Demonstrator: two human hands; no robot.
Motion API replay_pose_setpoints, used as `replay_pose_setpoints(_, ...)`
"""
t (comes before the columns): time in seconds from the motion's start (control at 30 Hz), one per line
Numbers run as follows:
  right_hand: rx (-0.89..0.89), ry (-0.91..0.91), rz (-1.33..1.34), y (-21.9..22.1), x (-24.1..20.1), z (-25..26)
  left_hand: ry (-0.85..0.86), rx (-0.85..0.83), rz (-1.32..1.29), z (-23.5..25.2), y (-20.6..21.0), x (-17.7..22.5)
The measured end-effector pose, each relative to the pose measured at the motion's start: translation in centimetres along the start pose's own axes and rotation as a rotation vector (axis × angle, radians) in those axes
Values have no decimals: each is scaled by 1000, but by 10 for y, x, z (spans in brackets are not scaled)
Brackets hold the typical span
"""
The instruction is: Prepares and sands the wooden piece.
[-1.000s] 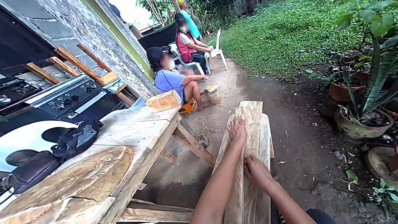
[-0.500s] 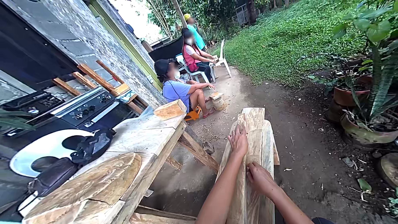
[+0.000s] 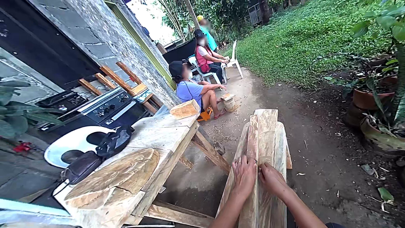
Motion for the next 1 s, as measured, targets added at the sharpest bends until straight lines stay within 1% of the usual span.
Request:
replay_pose_setpoints(0.13, -4, 2, -6, 0, -1, 0, 35, 60, -6, -45, -4, -5)
replay_pose_setpoints(0.23, 3, -1, 1, 0, 0, 1, 102, 182, -29, -88, -8, -8)
replay_pose_setpoints(0.33, 9, -4, 4, 2, 2, 2, 132, 267, -45, -135, -11, -11)
replay_pose_setpoints(0.5, 11, 5, 4, 4, 5, 1, 115, 252, -94, -203, -10, -20)
replay_pose_setpoints(0.67, 19, 5, 15, 3, 3, -1, 84, 292, -128, -253, -5, -30)
replay_pose_setpoints(0.73, 17, 9, 14, 2, 2, -3, 73, 302, -123, -261, -6, -30)
replay_pose_setpoints(0.83, 16, 1, 6, 3, 1, -1, 91, 336, -137, -260, -8, -31)
replay_pose_setpoints(0.93, 23, -7, 10, 5, 3, 1, 127, 362, -143, -242, -7, -34)
replay_pose_setpoints(1.0, 27, -6, 12, 7, 4, 2, 156, 383, -138, -220, -5, -36)
Point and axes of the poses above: each hand's wrist, its own z-axis towards the middle knuckle, its own y-axis out of the palm, x = y × z, the point moved 5 cm from there along z, towards the middle knuckle, and after that the axes turned 1 degree about -x, right-handed, at the moved point
